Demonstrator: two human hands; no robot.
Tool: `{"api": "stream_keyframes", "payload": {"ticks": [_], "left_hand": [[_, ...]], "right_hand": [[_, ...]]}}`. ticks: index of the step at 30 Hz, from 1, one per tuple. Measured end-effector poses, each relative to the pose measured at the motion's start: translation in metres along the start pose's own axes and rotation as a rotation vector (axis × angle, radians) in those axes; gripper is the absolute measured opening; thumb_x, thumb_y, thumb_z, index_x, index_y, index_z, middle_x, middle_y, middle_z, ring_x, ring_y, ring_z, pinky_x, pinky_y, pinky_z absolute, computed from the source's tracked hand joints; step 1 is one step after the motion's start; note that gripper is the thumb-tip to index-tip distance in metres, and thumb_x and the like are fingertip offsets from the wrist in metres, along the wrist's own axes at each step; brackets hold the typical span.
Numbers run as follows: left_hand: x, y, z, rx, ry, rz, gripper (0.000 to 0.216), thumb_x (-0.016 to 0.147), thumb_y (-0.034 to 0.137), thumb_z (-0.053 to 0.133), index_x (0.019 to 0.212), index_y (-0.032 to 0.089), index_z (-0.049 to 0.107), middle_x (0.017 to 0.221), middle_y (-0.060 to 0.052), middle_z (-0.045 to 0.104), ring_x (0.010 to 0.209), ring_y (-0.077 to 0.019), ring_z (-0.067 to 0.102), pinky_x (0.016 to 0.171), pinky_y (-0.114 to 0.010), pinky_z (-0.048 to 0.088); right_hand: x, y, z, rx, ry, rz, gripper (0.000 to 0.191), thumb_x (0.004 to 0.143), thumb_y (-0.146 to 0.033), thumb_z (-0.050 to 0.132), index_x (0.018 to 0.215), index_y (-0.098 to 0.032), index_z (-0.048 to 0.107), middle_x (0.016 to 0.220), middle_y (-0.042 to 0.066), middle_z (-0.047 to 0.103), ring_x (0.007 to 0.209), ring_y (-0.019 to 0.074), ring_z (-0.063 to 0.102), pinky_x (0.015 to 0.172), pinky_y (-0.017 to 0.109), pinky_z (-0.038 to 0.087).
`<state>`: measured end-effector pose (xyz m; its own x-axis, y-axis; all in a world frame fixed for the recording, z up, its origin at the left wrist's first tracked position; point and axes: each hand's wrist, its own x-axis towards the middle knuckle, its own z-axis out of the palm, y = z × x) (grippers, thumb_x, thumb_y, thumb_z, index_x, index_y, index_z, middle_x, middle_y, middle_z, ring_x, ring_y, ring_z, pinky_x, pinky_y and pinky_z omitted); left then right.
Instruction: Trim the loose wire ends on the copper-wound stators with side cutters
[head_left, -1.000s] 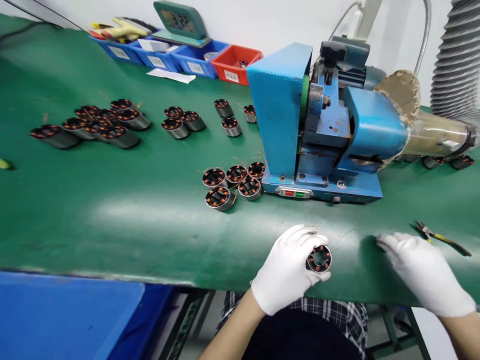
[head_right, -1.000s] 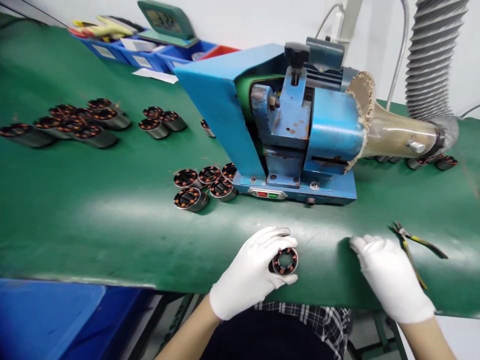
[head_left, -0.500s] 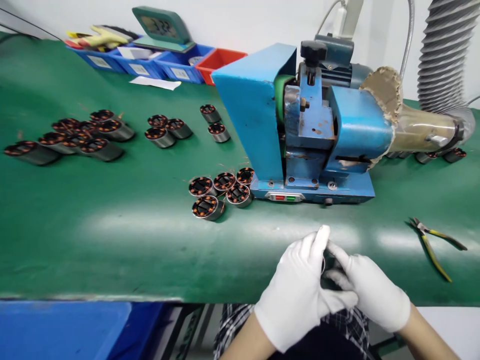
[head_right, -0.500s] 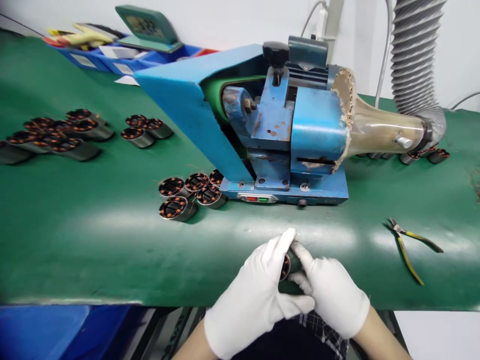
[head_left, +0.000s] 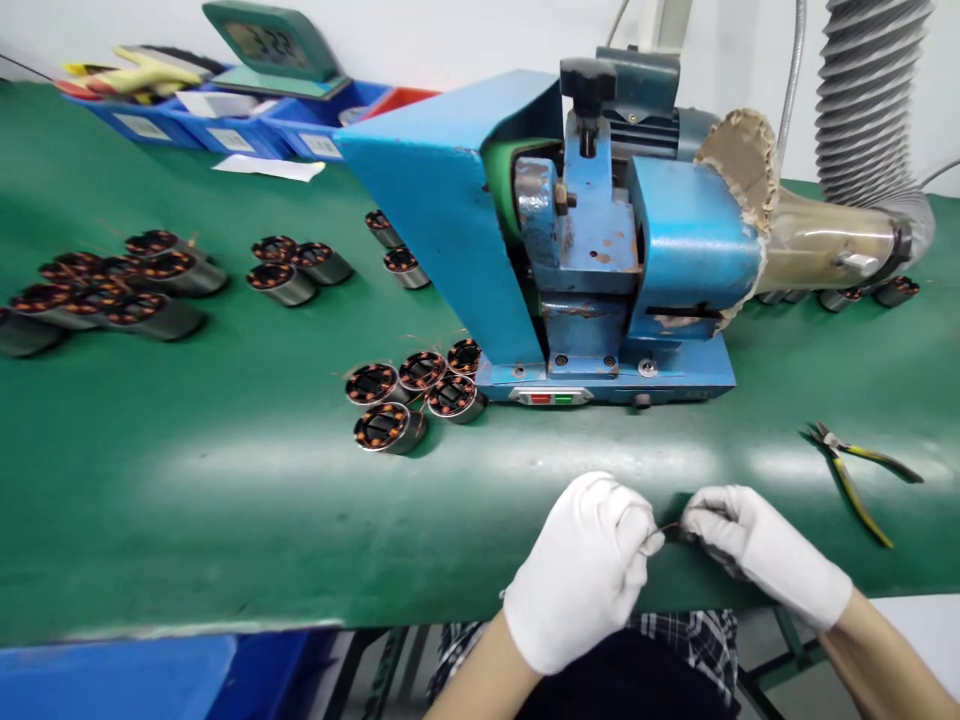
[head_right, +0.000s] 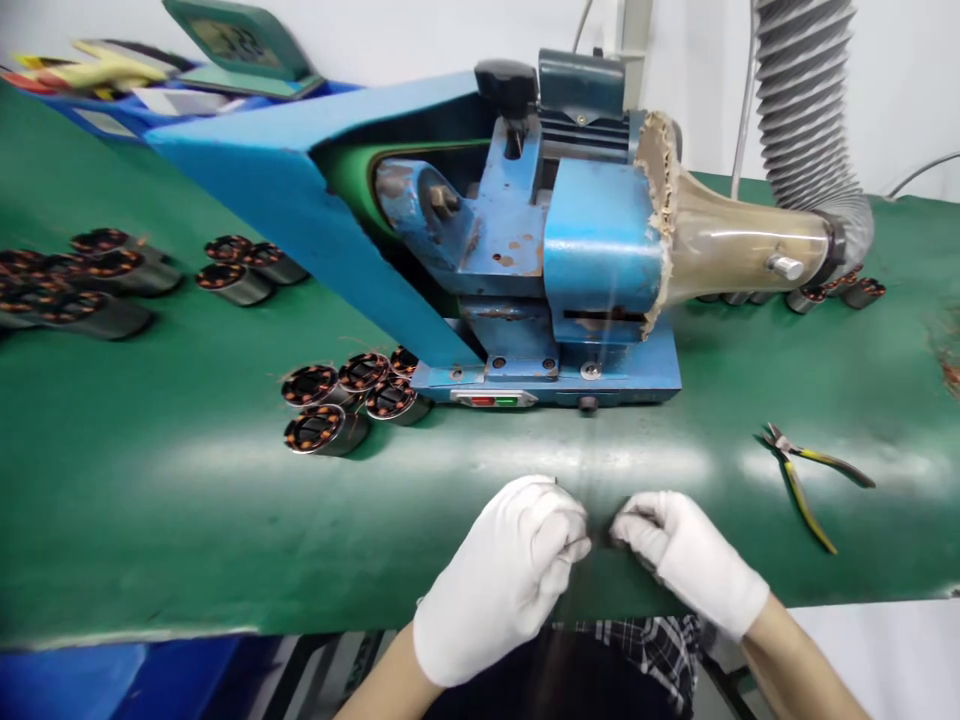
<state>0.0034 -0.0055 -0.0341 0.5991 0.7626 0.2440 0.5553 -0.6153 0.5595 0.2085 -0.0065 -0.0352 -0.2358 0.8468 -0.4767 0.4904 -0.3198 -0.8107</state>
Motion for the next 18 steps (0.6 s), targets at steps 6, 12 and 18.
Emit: {"api": "stream_keyframes", "payload": {"ticks": [6,12,18], "left_hand": [[0.003,-0.003,0.004,-0.042,0.049,-0.006,0.014,0.081,0.012,0.040,0.074,0.018,0.051,0.077,-0.004,0.061,0.070,-0.0173,0.056,0.074,-0.038,0.046],[0.002,-0.002,0.006,-0.061,0.063,-0.013,0.014,0.077,0.009,0.042,0.075,0.018,0.052,0.076,-0.004,0.062,0.071,-0.0180,0.057,0.078,-0.041,0.047],[-0.008,-0.011,-0.003,-0.040,0.081,-0.152,0.061,0.066,0.031,0.072,0.118,0.014,0.046,0.121,-0.017,0.059,0.113,-0.0288,0.056,0.093,-0.043,0.049]], "right_hand": [[-0.017,0.007,-0.021,-0.255,0.443,-0.219,0.018,0.088,-0.035,0.054,0.096,-0.021,0.061,0.086,0.004,0.065,0.077,0.0179,0.061,0.072,0.030,0.049],[-0.009,-0.002,0.028,-0.795,0.407,-0.862,0.025,0.092,-0.009,0.038,0.093,-0.019,0.062,0.078,0.007,0.064,0.065,0.0171,0.059,0.061,0.030,0.049],[0.006,0.009,0.034,-0.749,0.458,-0.827,0.026,0.097,-0.022,0.037,0.101,-0.017,0.062,0.063,0.002,0.056,0.051,0.0149,0.052,0.050,0.026,0.044]]}}
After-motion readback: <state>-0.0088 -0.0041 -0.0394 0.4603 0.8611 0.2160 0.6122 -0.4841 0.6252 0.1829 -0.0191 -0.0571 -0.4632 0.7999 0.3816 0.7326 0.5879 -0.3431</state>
